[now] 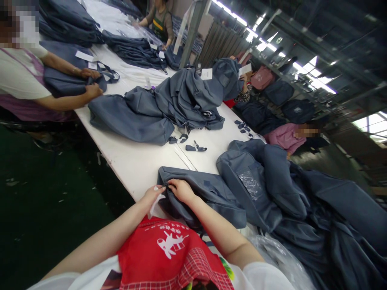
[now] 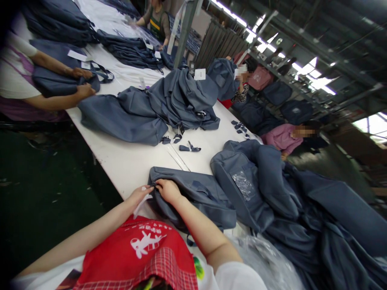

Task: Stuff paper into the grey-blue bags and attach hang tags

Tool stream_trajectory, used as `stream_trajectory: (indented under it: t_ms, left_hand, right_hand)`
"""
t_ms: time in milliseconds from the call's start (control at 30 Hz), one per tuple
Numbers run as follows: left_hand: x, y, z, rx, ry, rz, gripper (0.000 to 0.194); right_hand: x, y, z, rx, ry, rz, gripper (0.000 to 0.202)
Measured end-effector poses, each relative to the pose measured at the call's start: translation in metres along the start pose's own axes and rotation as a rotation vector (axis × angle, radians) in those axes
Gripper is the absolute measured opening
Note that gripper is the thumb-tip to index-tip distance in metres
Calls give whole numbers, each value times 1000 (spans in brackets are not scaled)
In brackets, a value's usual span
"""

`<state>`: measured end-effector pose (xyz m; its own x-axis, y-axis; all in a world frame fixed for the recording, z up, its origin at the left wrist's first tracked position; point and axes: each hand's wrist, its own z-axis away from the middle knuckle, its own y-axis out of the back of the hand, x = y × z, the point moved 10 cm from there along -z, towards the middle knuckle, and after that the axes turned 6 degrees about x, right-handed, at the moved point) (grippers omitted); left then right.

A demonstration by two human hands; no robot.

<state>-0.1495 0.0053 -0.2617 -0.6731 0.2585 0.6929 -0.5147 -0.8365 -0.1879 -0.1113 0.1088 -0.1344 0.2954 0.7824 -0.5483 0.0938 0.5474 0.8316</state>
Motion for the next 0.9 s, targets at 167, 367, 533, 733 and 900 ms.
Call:
stream_trajectory:
  t_ms: [167, 367, 533, 733, 900]
  left_hand:
    - [39, 17, 20, 235, -310, -517, 16]
    - [57, 1, 37, 249, -466, -905, 23]
    - [64, -12, 40, 212, -543, -1074, 27]
    - [69, -21, 37, 148, -578, -1186, 27]
    - [93, -16, 37, 69, -625, -1228, 26]
  right_hand:
    - [-5, -6, 1, -11, 42, -22, 29]
    - [-5, -13, -1, -35, 58, 103, 28]
    - [-10, -11, -2, -98, 129, 235, 30]
    - [-22, -15, 2, -213, 216, 411, 29]
    - [-29, 51, 37, -15, 190, 243, 22]
